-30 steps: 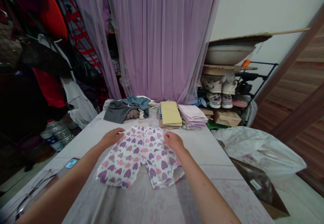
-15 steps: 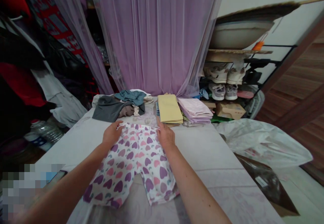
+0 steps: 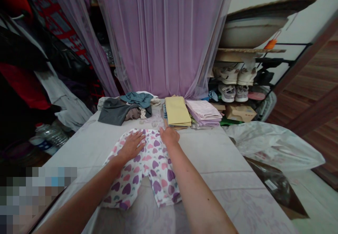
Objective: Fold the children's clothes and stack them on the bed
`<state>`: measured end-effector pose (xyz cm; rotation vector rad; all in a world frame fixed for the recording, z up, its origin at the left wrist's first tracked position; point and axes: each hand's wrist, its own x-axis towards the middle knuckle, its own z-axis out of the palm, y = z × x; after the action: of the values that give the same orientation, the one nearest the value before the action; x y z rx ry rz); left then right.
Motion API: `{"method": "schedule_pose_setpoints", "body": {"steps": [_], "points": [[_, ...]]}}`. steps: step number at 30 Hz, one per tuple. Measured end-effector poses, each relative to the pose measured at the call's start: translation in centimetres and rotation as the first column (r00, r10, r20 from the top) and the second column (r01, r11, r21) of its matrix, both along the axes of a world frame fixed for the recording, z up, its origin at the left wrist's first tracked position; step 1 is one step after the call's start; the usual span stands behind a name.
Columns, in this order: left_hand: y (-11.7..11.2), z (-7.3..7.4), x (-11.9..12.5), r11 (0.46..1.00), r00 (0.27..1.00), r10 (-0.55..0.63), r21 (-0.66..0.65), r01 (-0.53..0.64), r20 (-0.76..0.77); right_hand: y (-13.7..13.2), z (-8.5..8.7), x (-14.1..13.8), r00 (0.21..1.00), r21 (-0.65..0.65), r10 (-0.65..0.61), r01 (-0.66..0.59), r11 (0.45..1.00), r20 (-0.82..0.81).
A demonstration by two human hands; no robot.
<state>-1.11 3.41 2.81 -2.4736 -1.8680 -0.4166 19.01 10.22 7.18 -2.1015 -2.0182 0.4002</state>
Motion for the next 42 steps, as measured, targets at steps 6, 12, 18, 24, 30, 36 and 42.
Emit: {"method": "schedule_pose_setpoints", "body": {"steps": [6, 12, 18, 24, 30, 36, 42], "points": [[-0.6, -0.7, 0.1, 0.998, 0.998, 0.061, -0.014, -0.061, -0.001, 0.2, -1.4, 0.7, 0.978, 0.209, 0.158, -0.127, 0.97, -0.139], [-0.7, 0.1, 0.8, 0.985, 0.988, 0.137, -0.1, -0.143, -0.065, -0.7, -2.8, 1.0, 0.995, 0.232, -0.011, 0.034, 0.972, -0.101], [-0.8, 0.0, 1.1, 0.985, 0.986, 0.143, -0.088, -0.151, -0.086, -2.4, -1.5, 0.0, 0.977, 0.349, 0.209, -0.212, 0.913, 0.046], [-0.9, -0.1, 1.1, 0.986, 0.984, 0.137, -0.08, -0.147, -0.11, -6.6, -3.6, 0.7, 0.889, 0.147, 0.443, -0.456, 0.878, 0.116], [-0.6, 0.3, 1.0, 0.987, 0.989, 0.131, -0.08, -0.137, -0.068, -8.9, -4.4, 4.7, 0.929, 0.1, 0.349, -0.361, 0.927, 0.123], [-3.5, 1.1, 1.6, 0.991, 0.991, 0.132, -0.014, -0.131, 0.031, -12.3, -4.6, 9.3, 0.914, 0.353, 0.4, -0.352, 0.867, -0.07], [-11.5, 1.0, 2.6, 0.99, 0.972, -0.097, -0.077, 0.115, 0.212, -16.2, -4.2, 11.6, 0.797, 0.547, 0.495, -0.256, 0.797, -0.347]]}}
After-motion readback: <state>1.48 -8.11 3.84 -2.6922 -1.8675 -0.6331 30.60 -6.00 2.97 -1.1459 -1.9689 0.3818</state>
